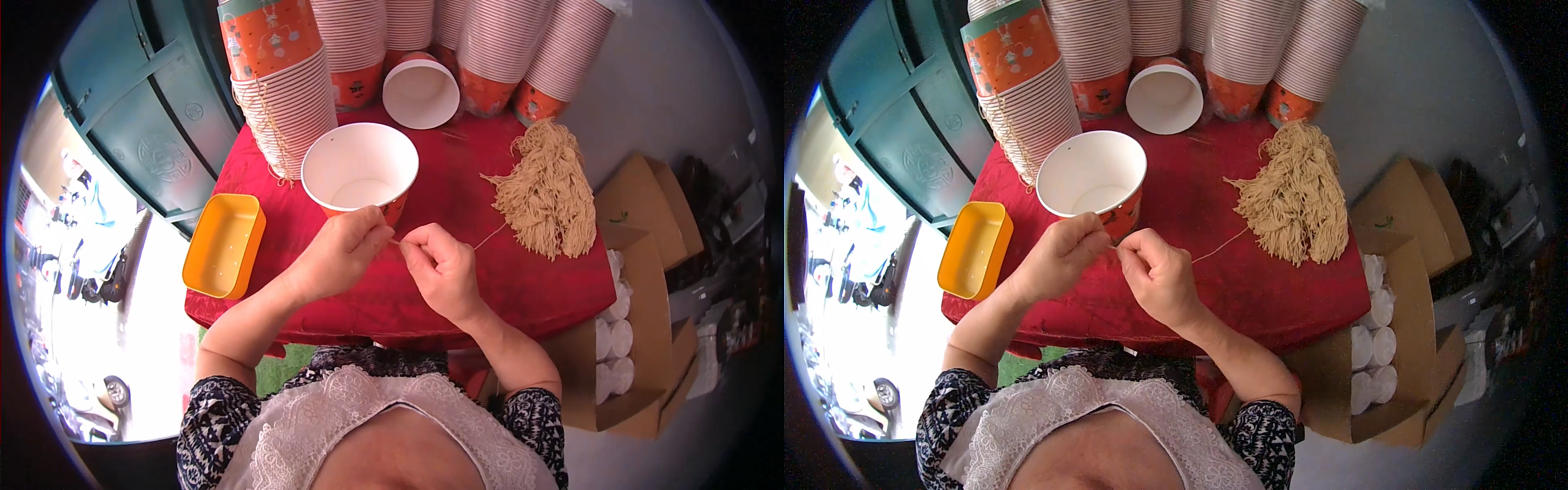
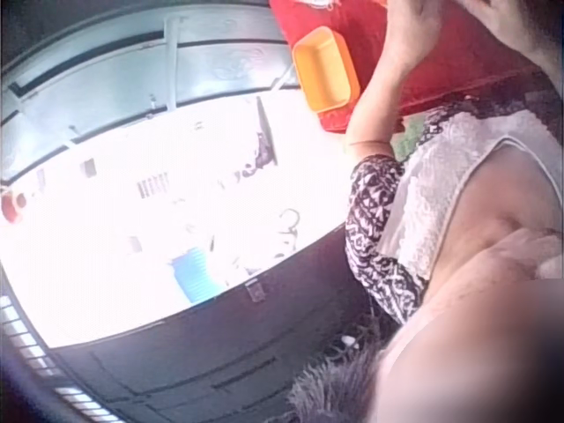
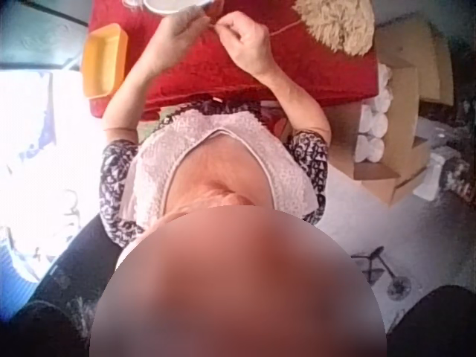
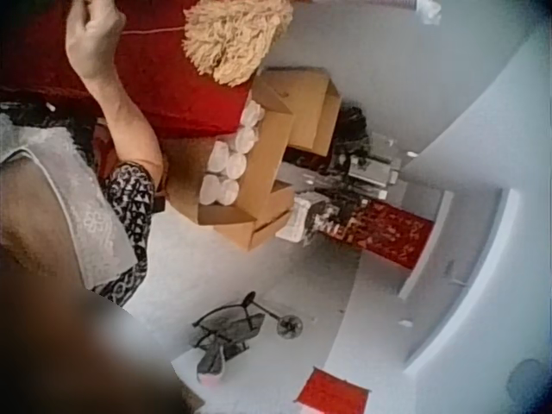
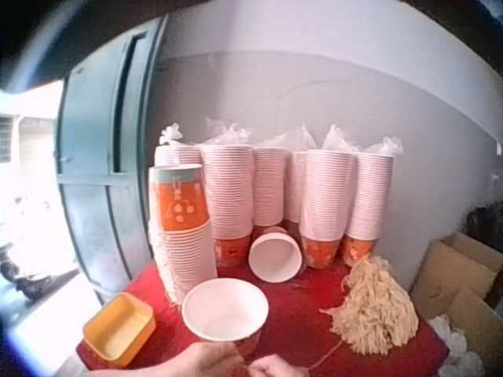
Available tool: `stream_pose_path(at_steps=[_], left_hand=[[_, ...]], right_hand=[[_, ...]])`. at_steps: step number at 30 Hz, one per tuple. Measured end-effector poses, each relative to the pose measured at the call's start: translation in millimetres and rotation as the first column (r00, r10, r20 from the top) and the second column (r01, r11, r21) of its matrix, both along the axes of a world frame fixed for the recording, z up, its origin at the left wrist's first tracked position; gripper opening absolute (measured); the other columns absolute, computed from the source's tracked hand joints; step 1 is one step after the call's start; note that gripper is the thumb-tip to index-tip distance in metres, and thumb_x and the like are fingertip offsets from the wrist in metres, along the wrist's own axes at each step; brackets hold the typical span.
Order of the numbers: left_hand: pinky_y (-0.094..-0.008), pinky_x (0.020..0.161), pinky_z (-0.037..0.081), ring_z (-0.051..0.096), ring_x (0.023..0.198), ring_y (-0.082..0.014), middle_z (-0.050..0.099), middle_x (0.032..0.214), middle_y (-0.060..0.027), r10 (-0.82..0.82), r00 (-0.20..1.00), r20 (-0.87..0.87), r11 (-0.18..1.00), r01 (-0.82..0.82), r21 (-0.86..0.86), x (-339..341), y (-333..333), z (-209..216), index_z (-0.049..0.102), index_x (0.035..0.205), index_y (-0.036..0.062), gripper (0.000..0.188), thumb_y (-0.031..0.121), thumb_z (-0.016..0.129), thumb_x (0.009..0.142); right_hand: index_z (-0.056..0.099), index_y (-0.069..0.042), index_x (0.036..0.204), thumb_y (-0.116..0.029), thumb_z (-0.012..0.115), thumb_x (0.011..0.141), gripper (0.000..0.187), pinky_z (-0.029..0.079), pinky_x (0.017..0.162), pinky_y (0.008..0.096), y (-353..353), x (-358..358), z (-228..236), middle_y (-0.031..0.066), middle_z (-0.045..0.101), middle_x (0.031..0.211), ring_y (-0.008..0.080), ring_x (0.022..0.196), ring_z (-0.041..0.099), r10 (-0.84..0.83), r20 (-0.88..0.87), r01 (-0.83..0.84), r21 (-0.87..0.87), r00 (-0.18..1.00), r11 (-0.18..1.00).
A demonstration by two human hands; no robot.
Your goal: Attaching string handles to large paper tubs by threading them through pre-drilled holes and knotting them.
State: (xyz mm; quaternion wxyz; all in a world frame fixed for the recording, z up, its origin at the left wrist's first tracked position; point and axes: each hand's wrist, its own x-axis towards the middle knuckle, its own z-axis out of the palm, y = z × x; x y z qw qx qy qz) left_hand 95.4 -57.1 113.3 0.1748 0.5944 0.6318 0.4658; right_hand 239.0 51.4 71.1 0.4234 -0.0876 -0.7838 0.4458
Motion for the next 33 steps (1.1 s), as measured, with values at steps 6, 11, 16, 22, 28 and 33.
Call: stream_pose_path(at_steps=[6, 11, 16, 22, 28, 33], left_hand=[[-0.0278, 0.058, 0.043, 0.047, 0.065, -0.0082, 0.051, 0.067, -0.0050, 0.199, 0.971, -0.136, 0.979, -0.190, 0.071, -18, 5, 22, 0.056, 0.084, -0.0021, 0.012, 0.007, 0.058, 0.092], [-0.0324, 0.068, 0.049, 0.061, 0.074, -0.0187, 0.064, 0.078, -0.0118, 0.120, 0.936, -0.331, 0.992, -0.107, 0.060, -53, 34, 32, 0.062, 0.091, -0.0034, 0.011, 0.007, 0.059, 0.089], [-0.0375, 0.079, 0.052, 0.066, 0.087, -0.0305, 0.070, 0.093, -0.0168, -0.107, 0.948, -0.300, 0.986, 0.064, -0.151, -74, 50, 32, 0.070, 0.097, 0.0000, 0.019, 0.010, 0.057, 0.086], [-0.0323, 0.082, 0.051, 0.066, 0.090, -0.0214, 0.071, 0.100, -0.0121, -0.268, 0.883, -0.385, 0.937, 0.146, -0.319, -77, 58, 35, 0.069, 0.106, 0.0018, 0.022, 0.010, 0.061, 0.088], [-0.0324, 0.082, 0.051, 0.067, 0.090, -0.0219, 0.071, 0.100, -0.0134, -0.330, 0.872, -0.361, 0.911, 0.194, -0.364, -77, 61, 34, 0.069, 0.110, 0.0021, 0.025, 0.010, 0.060, 0.088], [-0.0336, 0.085, 0.050, 0.067, 0.093, -0.0260, 0.071, 0.098, -0.0163, -0.356, 0.881, -0.311, 0.887, 0.213, -0.410, -75, 65, 36, 0.069, 0.108, 0.0011, 0.027, 0.011, 0.057, 0.086]], right_hand=[[0.054, -0.001, 0.077, 0.005, 0.062, 0.083, 0.012, 0.036, 0.042, 0.0254, 18, -11, -6, 0.0044, 0.054, 0.054, 0.0062, 0.046, 0.051, -0.092, 0.012, 0.092, -0.028, 0.996, 0.995], [0.053, -0.001, 0.075, 0.003, 0.064, 0.081, 0.014, 0.040, 0.043, 0.0274, 23, -24, -12, 0.0059, 0.054, 0.053, 0.0103, 0.045, 0.054, -0.172, 0.001, 0.172, 0.053, 0.985, 0.984], [0.052, -0.003, 0.075, 0.004, 0.065, 0.080, 0.016, 0.041, 0.042, 0.0293, 25, -34, -17, 0.0064, 0.054, 0.054, 0.0149, 0.044, 0.056, -0.211, -0.030, 0.213, 0.146, 0.977, 0.966], [0.052, -0.004, 0.076, 0.004, 0.066, 0.079, 0.016, 0.043, 0.041, 0.0305, 27, -37, -19, 0.0066, 0.055, 0.054, 0.0169, 0.045, 0.058, -0.237, -0.049, 0.242, 0.224, 0.970, 0.944], [0.052, -0.004, 0.077, 0.004, 0.066, 0.078, 0.017, 0.045, 0.042, 0.0320, 28, -40, -19, 0.0076, 0.056, 0.056, 0.0202, 0.048, 0.060, -0.231, -0.059, 0.238, 0.260, 0.971, 0.936], [0.052, -0.004, 0.077, 0.004, 0.066, 0.079, 0.016, 0.045, 0.043, 0.0324, 29, -42, -21, 0.0083, 0.056, 0.056, 0.0212, 0.049, 0.062, -0.238, -0.054, 0.244, 0.269, 0.970, 0.932]])
